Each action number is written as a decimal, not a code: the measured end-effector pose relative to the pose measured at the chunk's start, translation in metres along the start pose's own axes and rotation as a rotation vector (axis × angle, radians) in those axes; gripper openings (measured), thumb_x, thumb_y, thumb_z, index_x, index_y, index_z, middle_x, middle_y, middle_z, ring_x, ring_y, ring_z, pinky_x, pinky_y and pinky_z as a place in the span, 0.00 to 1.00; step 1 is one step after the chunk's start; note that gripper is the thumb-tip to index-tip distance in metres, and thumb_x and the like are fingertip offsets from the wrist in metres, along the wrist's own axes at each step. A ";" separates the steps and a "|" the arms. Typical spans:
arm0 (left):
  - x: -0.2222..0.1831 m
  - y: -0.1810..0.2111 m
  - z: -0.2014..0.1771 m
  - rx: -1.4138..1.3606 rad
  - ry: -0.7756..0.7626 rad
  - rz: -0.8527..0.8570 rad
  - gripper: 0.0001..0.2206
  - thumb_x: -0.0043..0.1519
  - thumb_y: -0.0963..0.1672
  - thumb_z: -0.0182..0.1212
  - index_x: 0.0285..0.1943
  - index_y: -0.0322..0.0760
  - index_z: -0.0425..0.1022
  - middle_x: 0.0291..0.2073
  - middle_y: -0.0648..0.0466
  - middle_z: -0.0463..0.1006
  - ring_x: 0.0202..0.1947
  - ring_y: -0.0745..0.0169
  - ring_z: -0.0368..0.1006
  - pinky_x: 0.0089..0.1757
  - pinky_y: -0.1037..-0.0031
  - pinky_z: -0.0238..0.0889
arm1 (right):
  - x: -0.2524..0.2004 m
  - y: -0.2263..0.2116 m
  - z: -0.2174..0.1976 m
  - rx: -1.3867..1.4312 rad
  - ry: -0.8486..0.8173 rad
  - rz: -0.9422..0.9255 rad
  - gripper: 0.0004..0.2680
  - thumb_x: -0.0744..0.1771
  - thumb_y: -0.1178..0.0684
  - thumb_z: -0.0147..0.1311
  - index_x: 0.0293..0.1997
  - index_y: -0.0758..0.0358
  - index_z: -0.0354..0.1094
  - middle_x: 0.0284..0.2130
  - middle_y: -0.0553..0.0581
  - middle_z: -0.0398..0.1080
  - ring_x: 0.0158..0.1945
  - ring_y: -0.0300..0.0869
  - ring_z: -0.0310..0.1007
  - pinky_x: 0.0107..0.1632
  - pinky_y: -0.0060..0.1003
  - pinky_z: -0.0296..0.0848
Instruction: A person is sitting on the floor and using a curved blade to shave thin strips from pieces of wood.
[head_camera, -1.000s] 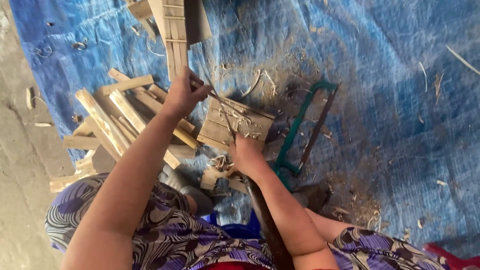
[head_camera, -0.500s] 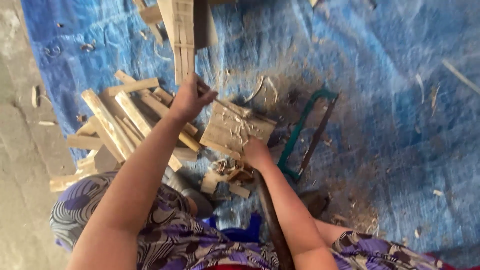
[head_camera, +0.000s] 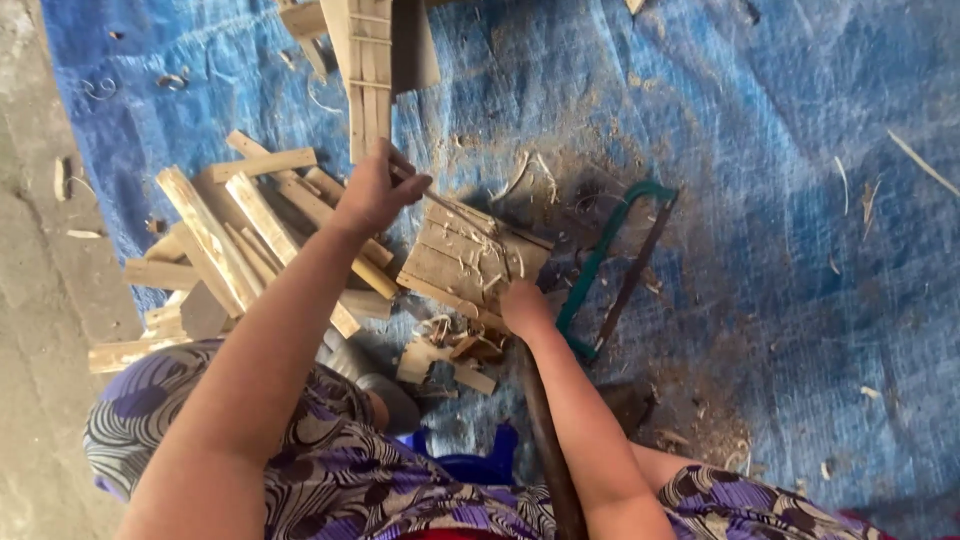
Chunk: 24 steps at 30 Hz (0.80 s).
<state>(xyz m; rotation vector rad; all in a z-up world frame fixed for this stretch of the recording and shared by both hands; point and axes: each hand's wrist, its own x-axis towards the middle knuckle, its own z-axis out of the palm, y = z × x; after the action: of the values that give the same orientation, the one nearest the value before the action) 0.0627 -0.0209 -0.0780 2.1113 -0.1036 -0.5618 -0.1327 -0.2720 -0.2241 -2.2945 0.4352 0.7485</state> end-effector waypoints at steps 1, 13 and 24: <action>-0.003 0.002 0.000 0.000 -0.009 -0.006 0.15 0.66 0.47 0.67 0.53 0.40 0.68 0.38 0.45 0.82 0.41 0.50 0.82 0.45 0.59 0.73 | -0.024 -0.038 -0.020 0.003 -0.005 0.008 0.11 0.69 0.56 0.43 0.40 0.76 0.72 0.27 0.73 0.74 0.29 0.58 0.79 0.31 0.45 0.78; -0.053 0.059 0.009 0.582 0.217 -0.047 0.21 0.68 0.58 0.58 0.50 0.43 0.82 0.34 0.47 0.84 0.39 0.43 0.82 0.40 0.55 0.75 | -0.072 -0.106 -0.055 0.052 -0.050 -0.150 0.19 0.71 0.54 0.38 0.69 0.80 0.54 0.46 0.82 0.72 0.47 0.68 0.77 0.42 0.57 0.81; -0.060 0.046 0.016 0.613 0.064 -0.103 0.19 0.65 0.57 0.57 0.46 0.45 0.84 0.33 0.47 0.84 0.38 0.41 0.82 0.41 0.56 0.74 | -0.131 -0.174 -0.092 -0.137 -0.050 -0.112 0.16 0.69 0.50 0.45 0.59 0.74 0.66 0.43 0.76 0.76 0.49 0.65 0.79 0.47 0.57 0.78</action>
<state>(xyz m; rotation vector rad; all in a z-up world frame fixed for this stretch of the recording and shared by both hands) 0.0084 -0.0427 -0.0273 2.7409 -0.1454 -0.5713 -0.1131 -0.1976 -0.0004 -2.3990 0.2362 0.7998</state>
